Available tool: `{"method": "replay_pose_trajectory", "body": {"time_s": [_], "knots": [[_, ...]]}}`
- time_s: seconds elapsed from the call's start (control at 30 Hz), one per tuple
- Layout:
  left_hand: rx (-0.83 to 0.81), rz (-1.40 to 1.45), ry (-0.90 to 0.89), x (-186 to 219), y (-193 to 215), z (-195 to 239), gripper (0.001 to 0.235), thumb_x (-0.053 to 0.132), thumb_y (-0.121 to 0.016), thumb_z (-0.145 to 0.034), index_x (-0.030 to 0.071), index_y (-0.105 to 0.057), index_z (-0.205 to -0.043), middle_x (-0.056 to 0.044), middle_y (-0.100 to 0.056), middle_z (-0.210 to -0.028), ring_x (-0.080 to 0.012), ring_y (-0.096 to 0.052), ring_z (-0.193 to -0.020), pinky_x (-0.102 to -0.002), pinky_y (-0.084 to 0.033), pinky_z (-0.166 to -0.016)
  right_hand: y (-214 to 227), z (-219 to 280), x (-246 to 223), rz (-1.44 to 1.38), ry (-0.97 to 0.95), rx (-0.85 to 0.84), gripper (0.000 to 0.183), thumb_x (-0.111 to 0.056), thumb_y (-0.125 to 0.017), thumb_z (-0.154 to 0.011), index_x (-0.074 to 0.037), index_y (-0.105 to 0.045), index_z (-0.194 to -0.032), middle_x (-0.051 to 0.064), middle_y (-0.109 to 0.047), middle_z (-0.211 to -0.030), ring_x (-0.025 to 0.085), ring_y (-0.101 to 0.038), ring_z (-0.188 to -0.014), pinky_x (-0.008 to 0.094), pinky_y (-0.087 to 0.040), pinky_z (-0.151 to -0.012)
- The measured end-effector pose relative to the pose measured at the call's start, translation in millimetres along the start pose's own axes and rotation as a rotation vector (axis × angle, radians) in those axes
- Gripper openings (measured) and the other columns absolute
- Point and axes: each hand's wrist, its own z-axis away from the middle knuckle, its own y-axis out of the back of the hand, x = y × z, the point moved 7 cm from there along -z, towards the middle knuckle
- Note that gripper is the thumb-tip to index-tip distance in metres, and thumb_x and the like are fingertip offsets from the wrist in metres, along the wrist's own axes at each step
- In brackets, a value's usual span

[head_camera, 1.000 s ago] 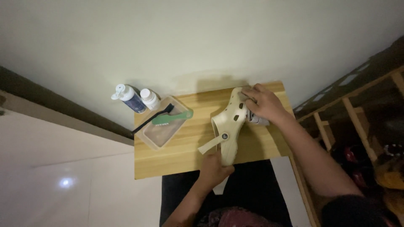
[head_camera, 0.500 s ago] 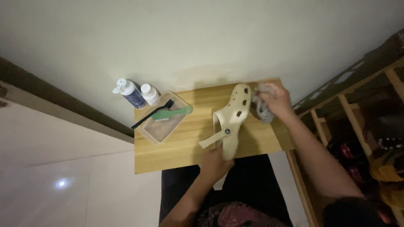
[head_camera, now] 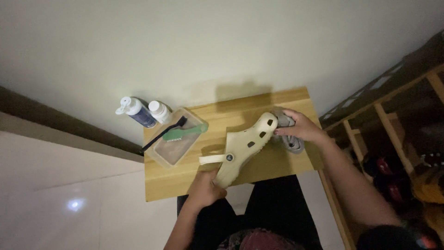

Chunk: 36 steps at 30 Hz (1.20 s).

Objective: The person wipes a single beige clog-style shoe with a cloth on a wooden table. They rotate the shoe to clean the upper, sides, and sole, then wipe the interior. Cleaning supplies are visible on the table.

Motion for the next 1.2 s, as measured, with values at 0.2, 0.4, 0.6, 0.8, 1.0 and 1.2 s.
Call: {"method": "replay_pose_trajectory", "body": {"time_s": [0.2, 0.4, 0.6, 0.8, 1.0, 1.2], "knots": [[-0.086, -0.121, 0.141, -12.6, 1.5, 0.7, 0.038, 0.014, -0.077, -0.056, 0.015, -0.039, -0.061, 0.009, -0.049, -0.061, -0.0108, -0.05, -0.06, -0.037, -0.029, -0.052, 18.4, -11.7, 51.4, -0.104, 0.055, -0.008, 0.062, -0.023, -0.073, -0.084, -0.015, -0.06, -0.144, 0.004, -0.071, -0.128, 0.02, -0.067, -0.112, 0.034, -0.052, -0.093], [-0.114, -0.214, 0.068, -16.7, -6.9, -0.3, 0.019, 0.022, -0.069, -0.061, 0.019, -0.05, -0.06, 0.003, -0.061, -0.057, -0.0192, -0.063, -0.058, -0.041, -0.036, -0.051, 21.8, 19.8, 73.9, 0.046, -0.129, -0.088, 0.087, -0.019, -0.083, -0.071, -0.019, -0.05, -0.152, 0.003, -0.068, -0.139, 0.02, -0.064, -0.124, 0.036, -0.049, -0.104], [-0.168, -0.175, 0.306, -6.3, 1.7, -6.6, 0.028, 0.023, -0.075, -0.057, 0.014, -0.073, -0.082, -0.014, -0.074, -0.077, -0.0452, -0.07, -0.083, -0.051, -0.054, -0.068, 14.4, 44.1, 90.2, -0.121, -0.067, 0.188, 0.082, -0.014, -0.091, -0.068, -0.007, -0.059, -0.143, 0.025, -0.055, -0.146, 0.043, -0.049, -0.137, 0.056, -0.039, -0.114], [-0.173, -0.171, 0.347, -6.5, 1.9, -8.4, 0.03, 0.02, -0.075, -0.054, 0.011, -0.075, -0.082, -0.018, -0.075, -0.077, -0.047, -0.071, -0.084, -0.053, -0.054, -0.071, 9.6, 53.3, 87.8, -0.183, 0.11, 0.262, 0.07, -0.001, -0.088, -0.069, -0.006, -0.063, -0.134, 0.02, -0.062, -0.136, 0.034, -0.056, -0.128, 0.055, -0.043, -0.11], [-0.17, -0.172, 0.365, -4.5, 2.8, -8.8, 0.029, 0.019, -0.074, -0.055, 0.01, -0.076, -0.082, -0.019, -0.074, -0.077, -0.0488, -0.07, -0.086, -0.056, -0.051, -0.07, 5.5, 45.5, 105.9, -0.321, -0.02, 0.252, 0.048, -0.004, -0.071, -0.091, -0.014, -0.066, -0.137, 0.012, -0.069, -0.13, 0.023, -0.063, -0.114, 0.046, -0.05, -0.102], [-0.163, -0.167, 0.329, -3.0, 4.6, -10.5, 0.028, 0.017, -0.075, -0.051, 0.011, -0.074, -0.078, -0.017, -0.073, -0.074, -0.0475, -0.071, -0.082, -0.055, -0.051, -0.067, 17.7, 51.4, 48.4, -0.157, -0.298, 0.44, 0.085, -0.073, -0.033, -0.101, -0.009, -0.04, -0.157, 0.023, -0.033, -0.162, 0.042, -0.03, -0.15, 0.056, -0.018, -0.124]]}}
